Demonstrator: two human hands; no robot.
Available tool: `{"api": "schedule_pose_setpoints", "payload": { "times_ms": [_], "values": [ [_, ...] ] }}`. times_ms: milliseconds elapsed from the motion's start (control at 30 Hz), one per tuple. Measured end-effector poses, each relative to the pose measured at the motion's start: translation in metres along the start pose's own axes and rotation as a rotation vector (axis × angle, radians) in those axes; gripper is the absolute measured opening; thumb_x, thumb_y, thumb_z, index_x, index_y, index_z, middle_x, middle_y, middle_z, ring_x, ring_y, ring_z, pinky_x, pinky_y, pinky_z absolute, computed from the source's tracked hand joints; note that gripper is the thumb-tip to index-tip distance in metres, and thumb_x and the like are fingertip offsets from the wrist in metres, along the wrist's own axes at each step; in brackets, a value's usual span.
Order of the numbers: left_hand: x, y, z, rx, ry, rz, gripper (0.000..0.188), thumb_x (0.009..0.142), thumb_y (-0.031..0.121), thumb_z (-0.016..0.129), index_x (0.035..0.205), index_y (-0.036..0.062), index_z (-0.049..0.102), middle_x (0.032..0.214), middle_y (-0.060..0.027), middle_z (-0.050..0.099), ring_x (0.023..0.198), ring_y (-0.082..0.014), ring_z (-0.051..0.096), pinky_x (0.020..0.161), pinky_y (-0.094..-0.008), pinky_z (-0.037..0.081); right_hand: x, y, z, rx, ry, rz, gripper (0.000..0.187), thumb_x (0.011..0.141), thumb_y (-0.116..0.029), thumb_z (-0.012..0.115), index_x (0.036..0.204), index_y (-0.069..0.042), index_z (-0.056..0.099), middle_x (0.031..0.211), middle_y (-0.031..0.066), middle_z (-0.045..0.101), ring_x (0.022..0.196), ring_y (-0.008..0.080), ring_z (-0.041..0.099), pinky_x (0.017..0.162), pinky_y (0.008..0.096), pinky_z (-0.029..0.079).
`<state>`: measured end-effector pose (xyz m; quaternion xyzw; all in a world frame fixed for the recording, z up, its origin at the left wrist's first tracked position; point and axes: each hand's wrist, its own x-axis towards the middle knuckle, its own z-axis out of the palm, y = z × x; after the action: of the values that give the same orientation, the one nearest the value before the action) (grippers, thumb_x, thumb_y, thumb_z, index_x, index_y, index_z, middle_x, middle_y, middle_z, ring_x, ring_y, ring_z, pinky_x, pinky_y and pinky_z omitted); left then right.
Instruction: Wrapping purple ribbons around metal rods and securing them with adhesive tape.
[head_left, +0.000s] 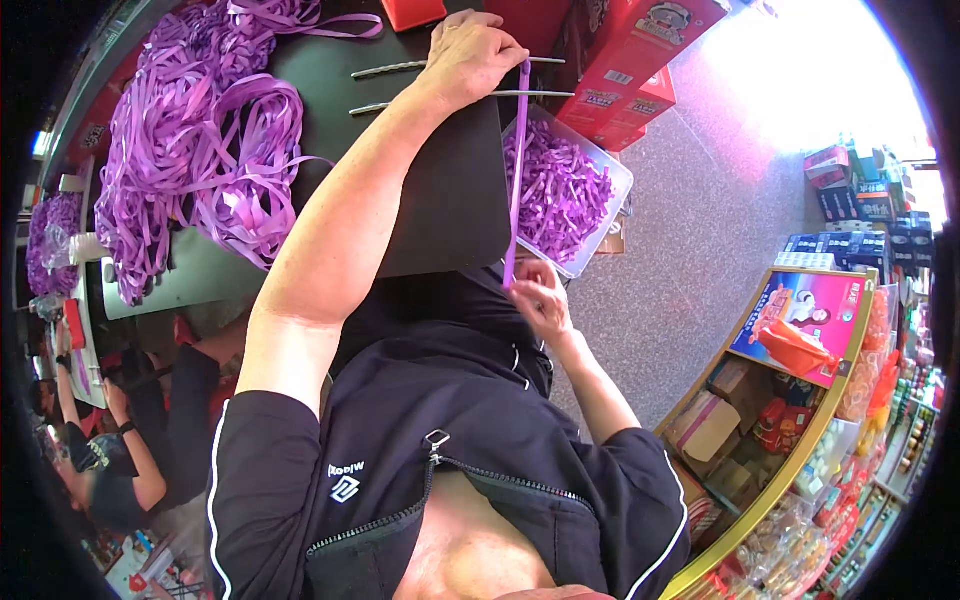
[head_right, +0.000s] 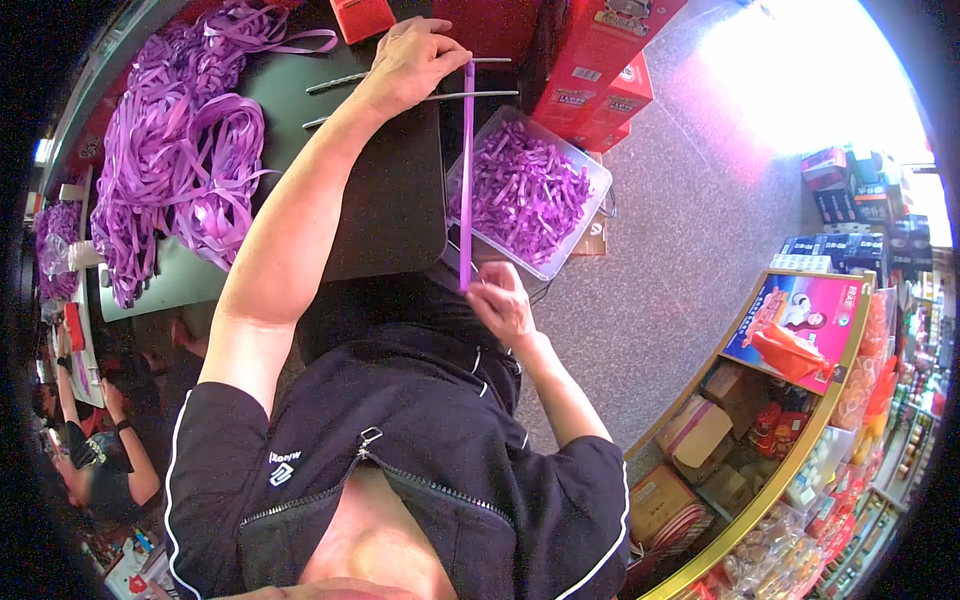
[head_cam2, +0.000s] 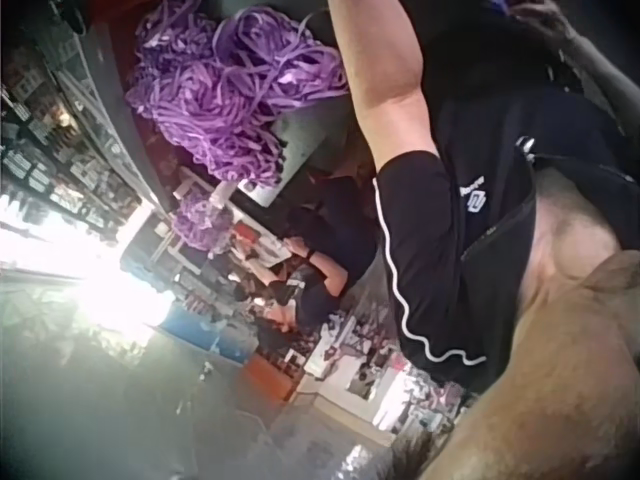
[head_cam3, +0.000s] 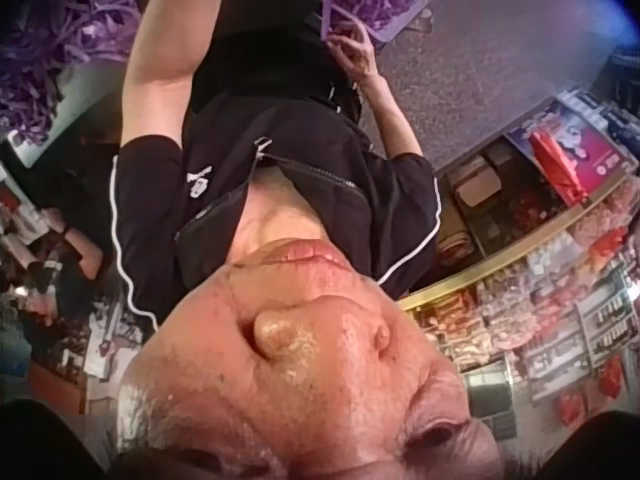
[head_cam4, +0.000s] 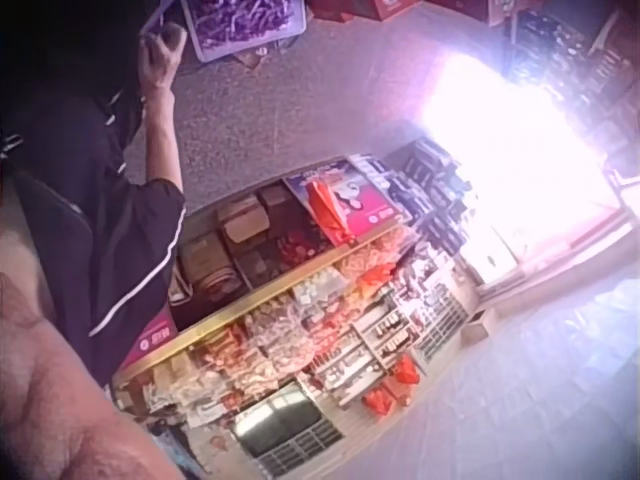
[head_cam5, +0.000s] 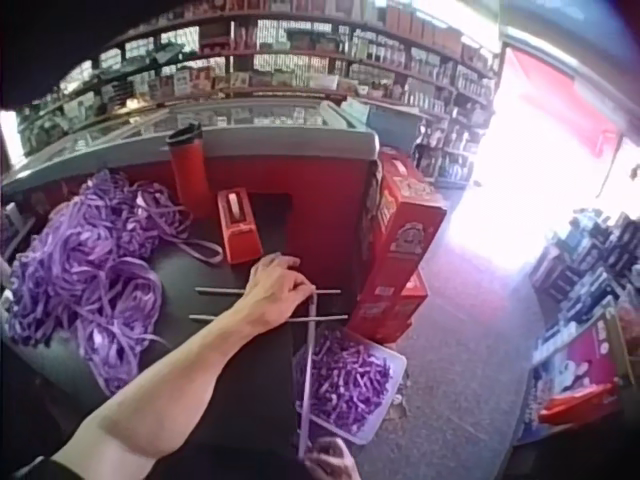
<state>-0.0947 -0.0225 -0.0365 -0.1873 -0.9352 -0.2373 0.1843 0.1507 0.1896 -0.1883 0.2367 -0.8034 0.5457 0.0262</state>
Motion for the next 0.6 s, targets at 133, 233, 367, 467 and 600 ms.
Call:
{"api": "schedule_pose_setpoints", "payload": {
  "times_ms": [133,233,367,467,600],
  "values": [
    [-0.002,-0.002,0.004,0.008,0.048,-0.021,0.026,0.083,0.036,0.058,0.092,0.0178,0.074,0.126,-0.0123,0.055,0.121,-0.0307,0.044,0.103,-0.0442,0.028,-0.002,-0.066,-0.030,-0.023,-0.037,-0.019,0.016,0.074,-0.004,0.069,0.090,-0.006,0.069,0.094,0.0100,0.052,0.081,0.0203,0.053,0.069,0.0313,0.046],
    [-0.002,-0.001,0.001,-0.014,0.057,-0.040,0.025,0.083,0.037,0.058,0.091,0.0192,0.074,0.126,-0.0119,0.055,0.123,-0.0314,0.042,0.104,-0.0451,0.026,-0.001,-0.083,-0.035,-0.066,-0.025,-0.084,0.017,0.074,-0.004,0.070,0.091,-0.007,0.069,0.094,0.0095,0.052,0.080,0.0193,0.052,0.067,0.0305,0.045],
    [-0.005,0.000,-0.003,-0.021,0.027,-0.090,0.024,0.083,0.037,0.058,0.090,0.0197,0.074,0.128,-0.0102,0.054,0.125,-0.0310,0.039,0.105,-0.0448,0.024,-0.001,-0.085,-0.026,-0.058,-0.014,-0.063,0.018,0.073,-0.004,0.070,0.091,-0.007,0.069,0.094,0.0096,0.052,0.081,0.0200,0.052,0.069,0.0302,0.045],
    [-0.006,0.002,-0.003,-0.030,0.035,-0.095,0.024,0.082,0.036,0.059,0.089,0.0194,0.074,0.129,-0.0088,0.052,0.126,-0.0308,0.037,0.105,-0.0442,0.024,-0.005,-0.093,-0.024,-0.019,-0.005,0.013,0.016,0.074,-0.003,0.068,0.089,-0.006,0.070,0.094,0.0089,0.052,0.080,0.0189,0.051,0.068,0.0291,0.042],
    [-0.009,-0.001,-0.001,-0.039,0.059,-0.096,0.022,0.081,0.035,0.061,0.087,0.0187,0.074,0.129,-0.0076,0.052,0.127,-0.0309,0.035,0.106,-0.0441,0.022,0.002,-0.122,-0.037,0.036,0.083,0.052,0.011,0.073,-0.003,0.066,0.083,-0.007,0.072,0.093,0.0077,0.051,0.077,0.0169,0.049,0.064,0.0280,0.039]
  ]
}}
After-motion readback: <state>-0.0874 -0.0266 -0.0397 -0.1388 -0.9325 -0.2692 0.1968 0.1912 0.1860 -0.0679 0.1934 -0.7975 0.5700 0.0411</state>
